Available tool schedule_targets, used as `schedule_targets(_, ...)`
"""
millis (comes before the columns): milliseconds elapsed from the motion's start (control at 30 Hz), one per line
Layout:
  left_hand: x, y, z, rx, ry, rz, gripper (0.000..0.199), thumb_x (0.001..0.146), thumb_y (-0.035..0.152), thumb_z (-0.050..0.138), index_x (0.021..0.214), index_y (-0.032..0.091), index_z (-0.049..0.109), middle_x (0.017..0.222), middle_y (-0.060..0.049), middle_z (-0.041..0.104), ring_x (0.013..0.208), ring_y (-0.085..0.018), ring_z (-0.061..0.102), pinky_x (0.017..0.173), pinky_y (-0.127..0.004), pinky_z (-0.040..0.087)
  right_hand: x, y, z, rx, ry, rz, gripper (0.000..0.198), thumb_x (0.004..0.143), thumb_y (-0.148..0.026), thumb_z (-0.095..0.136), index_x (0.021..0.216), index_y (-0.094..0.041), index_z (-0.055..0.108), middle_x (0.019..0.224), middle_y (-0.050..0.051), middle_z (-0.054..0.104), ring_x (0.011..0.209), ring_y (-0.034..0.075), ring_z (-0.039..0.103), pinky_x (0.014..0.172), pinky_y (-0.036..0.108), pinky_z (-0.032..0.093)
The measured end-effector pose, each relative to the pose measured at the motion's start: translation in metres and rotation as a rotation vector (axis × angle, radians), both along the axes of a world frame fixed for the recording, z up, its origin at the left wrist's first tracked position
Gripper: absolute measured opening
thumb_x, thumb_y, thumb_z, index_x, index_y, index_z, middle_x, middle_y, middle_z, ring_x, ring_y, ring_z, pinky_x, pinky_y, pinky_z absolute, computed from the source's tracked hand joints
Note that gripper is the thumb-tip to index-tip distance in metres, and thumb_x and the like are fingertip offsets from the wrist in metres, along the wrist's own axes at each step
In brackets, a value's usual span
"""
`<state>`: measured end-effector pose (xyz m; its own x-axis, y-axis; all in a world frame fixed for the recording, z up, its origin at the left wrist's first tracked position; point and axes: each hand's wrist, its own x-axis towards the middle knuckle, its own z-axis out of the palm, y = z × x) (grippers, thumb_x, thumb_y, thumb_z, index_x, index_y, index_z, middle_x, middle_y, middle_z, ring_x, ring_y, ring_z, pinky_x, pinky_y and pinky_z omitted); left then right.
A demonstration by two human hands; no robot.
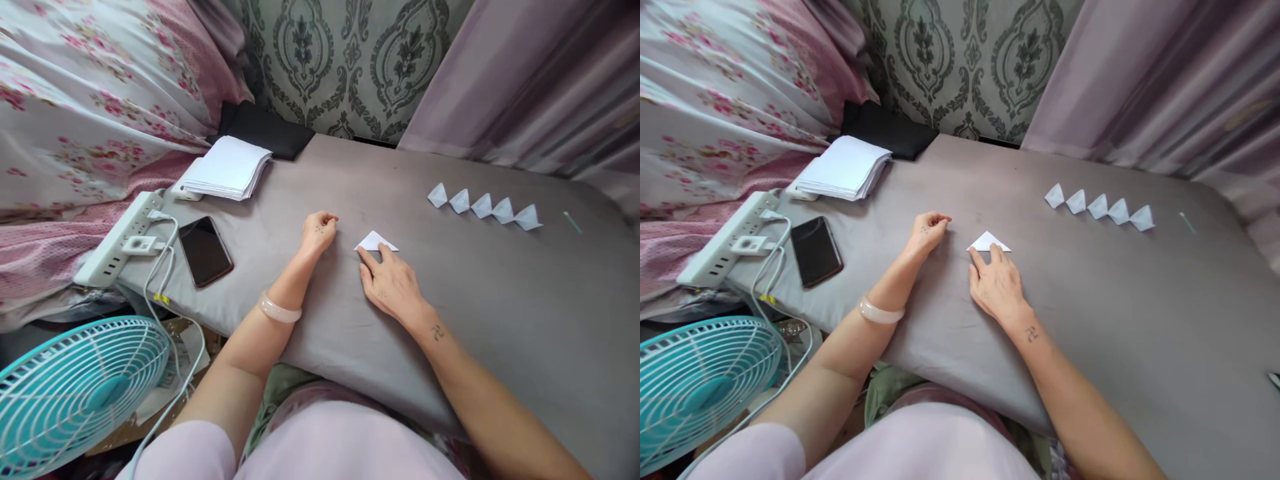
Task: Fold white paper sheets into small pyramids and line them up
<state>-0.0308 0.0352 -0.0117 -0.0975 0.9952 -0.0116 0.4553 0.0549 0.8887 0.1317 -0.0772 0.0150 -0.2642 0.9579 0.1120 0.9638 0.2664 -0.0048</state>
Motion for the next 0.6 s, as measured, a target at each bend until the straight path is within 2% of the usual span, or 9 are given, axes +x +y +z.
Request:
schedule_targets(200, 0.0, -0.004, 0.005, -0.007, 0.016, -0.006, 0.029, 0.082, 0.017, 0.048, 0.096, 0.011, 0.073, 0.081, -0.008, 0.069, 0.083, -0.018, 0.063, 0.082, -0.029, 0.048, -0.005, 0.001, 0.004, -0.043, -0.074, -0.018, 0.047, 0.098, -0.036, 0.031, 0.139, -0.026, 0.049, 0.128, 0.02, 0.047, 0.109, 0.029, 0.054, 0.088, 0.038, 0.042)
schedule_targets(433, 0.003, -0.008, 0.008, -0.012, 0.067, -0.034, 0.028, 0.083, 0.018, 0.049, 0.095, 0.013, 0.073, 0.082, -0.007, 0.07, 0.084, -0.018, 0.063, 0.083, -0.029, 0.048, -0.01, 0.011, 0.021, -0.185, -0.135, 0.006, 0.049, 0.095, -0.045, 0.036, 0.137, -0.025, 0.051, 0.11, 0.019, 0.054, 0.102, 0.032, 0.056, 0.081, 0.04, 0.044)
schedule_targets(600, 0.005, -0.013, 0.012, -0.005, 0.106, -0.068, 0.028, 0.083, 0.016, 0.049, 0.097, 0.013, 0.073, 0.084, -0.008, 0.071, 0.083, -0.018, 0.063, 0.083, -0.029, 0.048, 0.002, 0.014, 0.02, -0.165, -0.096, 0.038, 0.046, 0.095, -0.048, 0.038, 0.135, -0.033, 0.054, 0.112, 0.016, 0.054, 0.101, 0.031, 0.054, 0.085, 0.043, 0.043)
